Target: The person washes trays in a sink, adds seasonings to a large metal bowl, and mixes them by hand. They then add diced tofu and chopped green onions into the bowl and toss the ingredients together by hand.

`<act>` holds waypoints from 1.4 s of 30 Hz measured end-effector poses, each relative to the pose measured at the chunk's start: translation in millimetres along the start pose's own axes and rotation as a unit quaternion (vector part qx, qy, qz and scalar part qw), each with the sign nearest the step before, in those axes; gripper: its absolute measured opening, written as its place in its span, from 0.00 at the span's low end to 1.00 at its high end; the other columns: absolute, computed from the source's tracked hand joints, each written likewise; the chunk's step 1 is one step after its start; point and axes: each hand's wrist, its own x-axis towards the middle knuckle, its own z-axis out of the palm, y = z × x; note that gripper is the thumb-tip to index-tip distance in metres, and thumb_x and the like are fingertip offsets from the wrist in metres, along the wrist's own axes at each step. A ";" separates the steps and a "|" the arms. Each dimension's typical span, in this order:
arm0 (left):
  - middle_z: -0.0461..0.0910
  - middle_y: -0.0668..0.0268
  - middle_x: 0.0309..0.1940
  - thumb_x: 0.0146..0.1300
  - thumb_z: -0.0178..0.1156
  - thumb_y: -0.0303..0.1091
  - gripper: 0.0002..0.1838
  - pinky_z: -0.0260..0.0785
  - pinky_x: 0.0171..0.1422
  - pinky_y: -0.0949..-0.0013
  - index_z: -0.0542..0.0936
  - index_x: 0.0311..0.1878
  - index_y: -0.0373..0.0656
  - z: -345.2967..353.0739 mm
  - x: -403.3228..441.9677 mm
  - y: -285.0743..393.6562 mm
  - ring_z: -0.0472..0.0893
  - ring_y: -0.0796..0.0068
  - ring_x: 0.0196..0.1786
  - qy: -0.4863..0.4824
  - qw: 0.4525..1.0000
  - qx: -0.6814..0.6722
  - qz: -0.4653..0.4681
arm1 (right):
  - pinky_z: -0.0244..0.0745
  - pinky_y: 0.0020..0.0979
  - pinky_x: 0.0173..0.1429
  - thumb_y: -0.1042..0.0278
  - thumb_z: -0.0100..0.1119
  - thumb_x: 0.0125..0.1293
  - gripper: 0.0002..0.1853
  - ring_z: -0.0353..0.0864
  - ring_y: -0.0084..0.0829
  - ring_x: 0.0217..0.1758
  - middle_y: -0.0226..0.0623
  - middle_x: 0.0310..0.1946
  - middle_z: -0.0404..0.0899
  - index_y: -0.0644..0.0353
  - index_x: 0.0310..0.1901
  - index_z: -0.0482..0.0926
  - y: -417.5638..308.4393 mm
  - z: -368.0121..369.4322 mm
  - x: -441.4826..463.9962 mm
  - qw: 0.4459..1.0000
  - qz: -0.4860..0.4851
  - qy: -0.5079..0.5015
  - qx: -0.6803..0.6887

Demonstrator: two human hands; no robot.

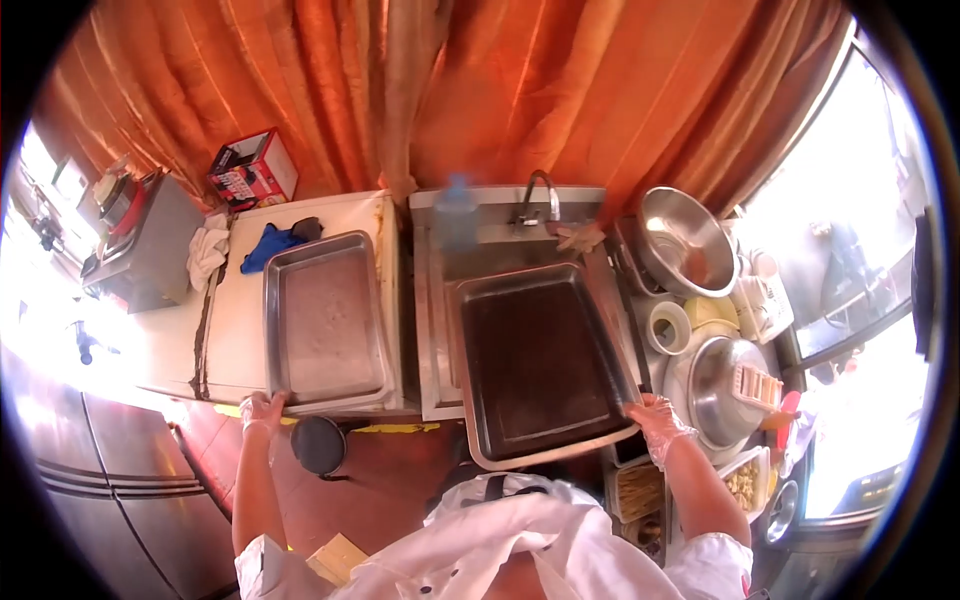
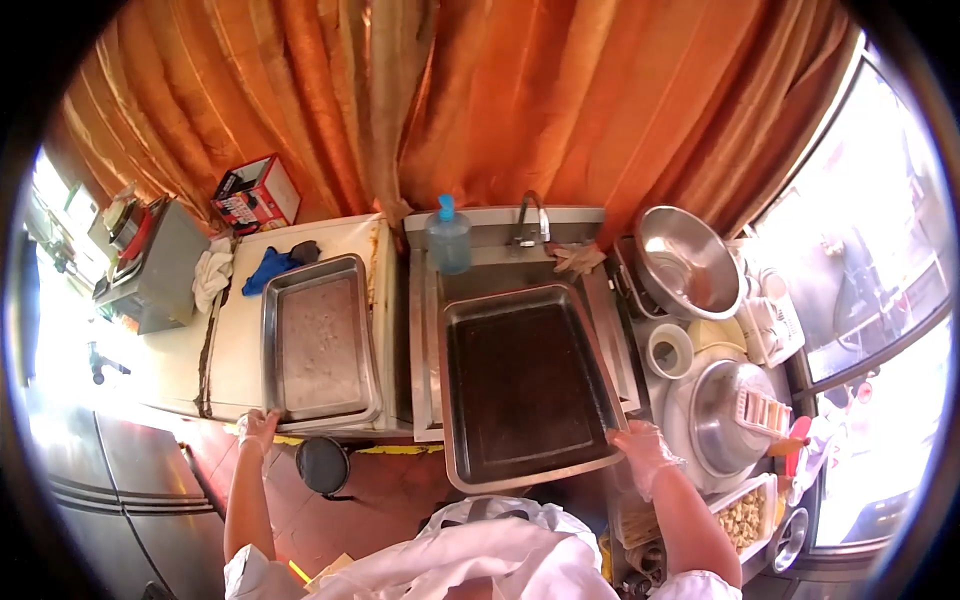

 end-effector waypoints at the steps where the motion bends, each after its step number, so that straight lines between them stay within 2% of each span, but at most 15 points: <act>1: 0.78 0.52 0.37 0.63 0.62 0.46 0.19 0.70 0.51 0.49 0.78 0.43 0.38 -8.6 -15.8 13.5 0.77 0.50 0.43 0.090 0.995 -0.015 0.030 | 0.69 0.32 0.39 0.63 0.68 0.62 0.10 0.73 0.22 0.34 0.27 0.28 0.79 0.61 0.37 0.84 10.4 -10.7 0.5 1.000 -0.019 0.009 -0.003; 3: 0.77 0.50 0.40 0.63 0.63 0.46 0.18 0.69 0.54 0.48 0.77 0.42 0.38 -22.2 -63.7 54.9 0.76 0.47 0.46 0.268 0.958 -0.047 0.088 | 0.69 0.32 0.40 0.63 0.68 0.62 0.10 0.74 0.22 0.35 0.28 0.29 0.80 0.61 0.37 0.85 12.2 -21.7 -6.6 0.999 -0.027 0.011 0.019; 8: 0.75 0.68 0.40 0.69 0.61 0.38 0.10 0.70 0.54 0.64 0.76 0.47 0.44 23.0 -194.6 159.8 0.74 0.75 0.45 -0.091 0.901 -0.314 0.286 | 0.70 0.32 0.41 0.62 0.68 0.62 0.12 0.73 0.21 0.34 0.29 0.29 0.81 0.63 0.39 0.85 -13.1 -34.4 -35.4 0.995 -0.046 0.060 -0.060; 12: 0.75 0.70 0.37 0.72 0.58 0.45 0.14 0.69 0.52 0.69 0.75 0.45 0.44 2.2 -305.2 258.7 0.73 0.76 0.41 -0.279 0.798 -0.478 0.239 | 0.73 0.33 0.44 0.59 0.68 0.62 0.16 0.77 0.25 0.35 0.34 0.31 0.83 0.66 0.42 0.84 9.9 -58.0 -25.8 0.992 -0.110 -0.001 -0.069; 14: 0.72 0.74 0.33 0.70 0.61 0.41 0.10 0.66 0.50 0.72 0.75 0.40 0.45 20.5 -335.0 273.1 0.71 0.80 0.39 -0.303 0.787 -0.513 0.161 | 0.75 0.40 0.50 0.51 0.67 0.62 0.23 0.81 0.38 0.43 0.50 0.39 0.84 0.66 0.46 0.83 21.7 -68.5 -18.1 0.983 -0.092 -0.009 -0.158; 16: 0.73 0.72 0.30 0.63 0.71 0.41 0.16 0.67 0.45 0.71 0.72 0.35 0.46 69.2 -354.7 262.0 0.70 0.80 0.38 -0.172 0.849 -0.484 0.122 | 0.74 0.40 0.52 0.48 0.67 0.61 0.25 0.81 0.43 0.45 0.53 0.41 0.84 0.67 0.44 0.83 66.1 -79.7 15.6 0.943 -0.193 0.007 -0.270; 22: 0.76 0.72 0.31 0.61 0.69 0.39 0.13 0.67 0.49 0.69 0.80 0.39 0.41 89.5 -466.3 175.6 0.74 0.78 0.40 -0.197 0.863 -0.464 -0.035 | 0.75 0.42 0.46 0.52 0.67 0.60 0.21 0.83 0.40 0.37 0.53 0.31 0.84 0.68 0.39 0.85 57.5 -56.6 -72.8 0.927 -0.203 -0.167 -0.269; 28: 0.84 0.56 0.48 0.64 0.59 0.46 0.23 0.71 0.57 0.61 0.82 0.53 0.37 160.0 -634.3 9.1 0.80 0.62 0.50 0.002 0.893 -0.416 -0.174 | 0.74 0.31 0.41 0.60 0.64 0.67 0.14 0.77 0.26 0.31 0.32 0.31 0.83 0.65 0.40 0.84 121.5 30.7 -166.1 0.833 -0.258 -0.445 -0.204; 30: 0.81 0.50 0.55 0.60 0.61 0.48 0.28 0.71 0.58 0.60 0.81 0.55 0.35 97.1 -715.7 -20.7 0.80 0.61 0.55 -0.012 0.867 -0.421 -0.266 | 0.69 0.39 0.62 0.43 0.58 0.70 0.29 0.80 0.31 0.57 0.50 0.55 0.82 0.57 0.63 0.79 101.2 53.1 -249.0 0.748 -0.204 -0.482 -0.408; 32: 0.84 0.51 0.47 0.59 0.61 0.46 0.26 0.72 0.54 0.59 0.81 0.53 0.34 123.8 -797.7 -63.0 0.81 0.63 0.48 0.150 0.807 -0.457 -0.342 | 0.68 0.40 0.63 0.44 0.54 0.73 0.28 0.78 0.36 0.58 0.44 0.57 0.81 0.62 0.59 0.80 169.0 114.1 -228.0 0.717 -0.096 -0.573 -0.385; 35: 0.85 0.57 0.32 0.61 0.59 0.44 0.22 0.74 0.47 0.61 0.83 0.49 0.35 186.6 -922.3 -159.5 0.82 0.66 0.36 0.161 0.756 -0.495 -0.397 | 0.64 0.38 0.69 0.47 0.53 0.73 0.26 0.72 0.38 0.65 0.35 0.61 0.78 0.57 0.63 0.78 228.0 190.7 -297.1 0.651 -0.160 -0.631 -0.391; 36: 0.84 0.56 0.34 0.61 0.59 0.44 0.22 0.74 0.47 0.61 0.83 0.51 0.35 210.1 -965.8 -184.2 0.82 0.66 0.37 0.195 0.749 -0.469 -0.426 | 0.70 0.29 0.36 0.52 0.60 0.70 0.18 0.74 0.26 0.27 0.31 0.28 0.82 0.61 0.38 0.84 268.6 234.2 -313.7 0.720 -0.192 -0.575 -0.336; 37: 0.84 0.55 0.34 0.62 0.59 0.45 0.22 0.73 0.47 0.60 0.82 0.49 0.35 236.3 -1008.3 -200.0 0.81 0.64 0.37 0.298 0.667 -0.506 -0.459 | 0.68 0.28 0.34 0.48 0.58 0.71 0.19 0.73 0.24 0.27 0.29 0.28 0.80 0.58 0.38 0.83 295.4 275.3 -339.8 0.681 -0.220 -0.587 -0.378; 38: 0.83 0.53 0.34 0.63 0.60 0.47 0.23 0.73 0.46 0.59 0.81 0.46 0.34 202.7 -1060.6 -206.3 0.81 0.62 0.38 0.207 0.663 -0.431 -0.576 | 0.66 0.27 0.33 0.44 0.56 0.72 0.21 0.71 0.23 0.26 0.27 0.27 0.79 0.56 0.37 0.83 317.0 300.3 -364.4 0.643 -0.246 -0.590 -0.422; 42: 0.80 0.53 0.25 0.60 0.64 0.47 0.22 0.72 0.40 0.53 0.80 0.34 0.32 280.9 -1234.4 -270.2 0.80 0.62 0.32 0.302 0.593 -0.358 -0.656 | 0.62 0.24 0.29 0.43 0.58 0.71 0.20 0.68 0.18 0.27 0.23 0.27 0.74 0.54 0.36 0.80 383.5 342.5 -539.4 0.575 -0.305 -0.653 -0.387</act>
